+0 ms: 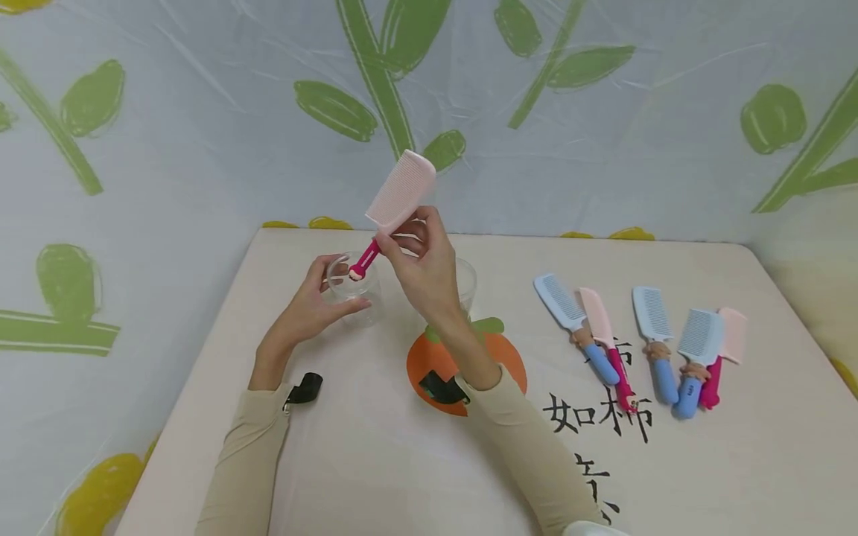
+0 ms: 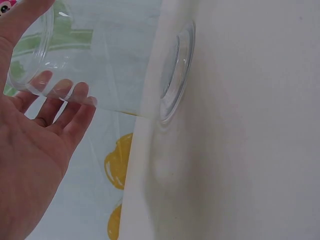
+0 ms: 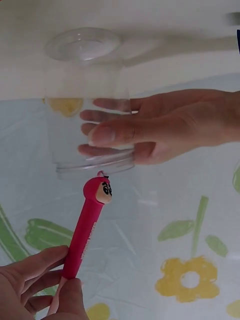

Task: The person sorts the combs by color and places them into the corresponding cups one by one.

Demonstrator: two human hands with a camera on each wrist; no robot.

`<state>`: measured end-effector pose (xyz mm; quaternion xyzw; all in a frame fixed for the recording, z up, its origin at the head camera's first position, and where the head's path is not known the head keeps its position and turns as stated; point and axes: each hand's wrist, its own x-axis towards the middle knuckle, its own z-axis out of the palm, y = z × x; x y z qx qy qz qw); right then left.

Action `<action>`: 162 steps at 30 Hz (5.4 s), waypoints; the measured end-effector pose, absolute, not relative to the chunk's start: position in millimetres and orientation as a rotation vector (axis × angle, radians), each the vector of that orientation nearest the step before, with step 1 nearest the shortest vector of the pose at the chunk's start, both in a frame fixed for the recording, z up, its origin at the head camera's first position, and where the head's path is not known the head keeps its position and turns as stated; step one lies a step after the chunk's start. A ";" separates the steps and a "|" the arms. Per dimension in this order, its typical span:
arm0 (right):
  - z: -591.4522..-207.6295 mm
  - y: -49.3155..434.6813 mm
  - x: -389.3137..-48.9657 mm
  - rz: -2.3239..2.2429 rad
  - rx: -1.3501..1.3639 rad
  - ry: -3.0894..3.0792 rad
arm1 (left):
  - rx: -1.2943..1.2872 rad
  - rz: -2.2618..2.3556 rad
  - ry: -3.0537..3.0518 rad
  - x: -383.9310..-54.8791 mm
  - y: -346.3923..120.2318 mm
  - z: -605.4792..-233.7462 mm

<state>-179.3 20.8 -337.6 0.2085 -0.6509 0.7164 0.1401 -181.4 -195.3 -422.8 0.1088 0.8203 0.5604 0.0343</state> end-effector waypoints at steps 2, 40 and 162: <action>-340.4 15.9 -179.8 2.067 0.593 -1.912 | 0.336 1.735 2.523 -181.1 -195.7 -422.1; -365.5 6.7 -188.5 1.694 0.652 -2.373 | 0.356 1.764 2.458 -181.1 -197.3 -420.8; -378.7 273.7 -135.4 1.154 0.208 -2.730 | 0.355 1.779 2.442 -176.3 -196.4 -424.0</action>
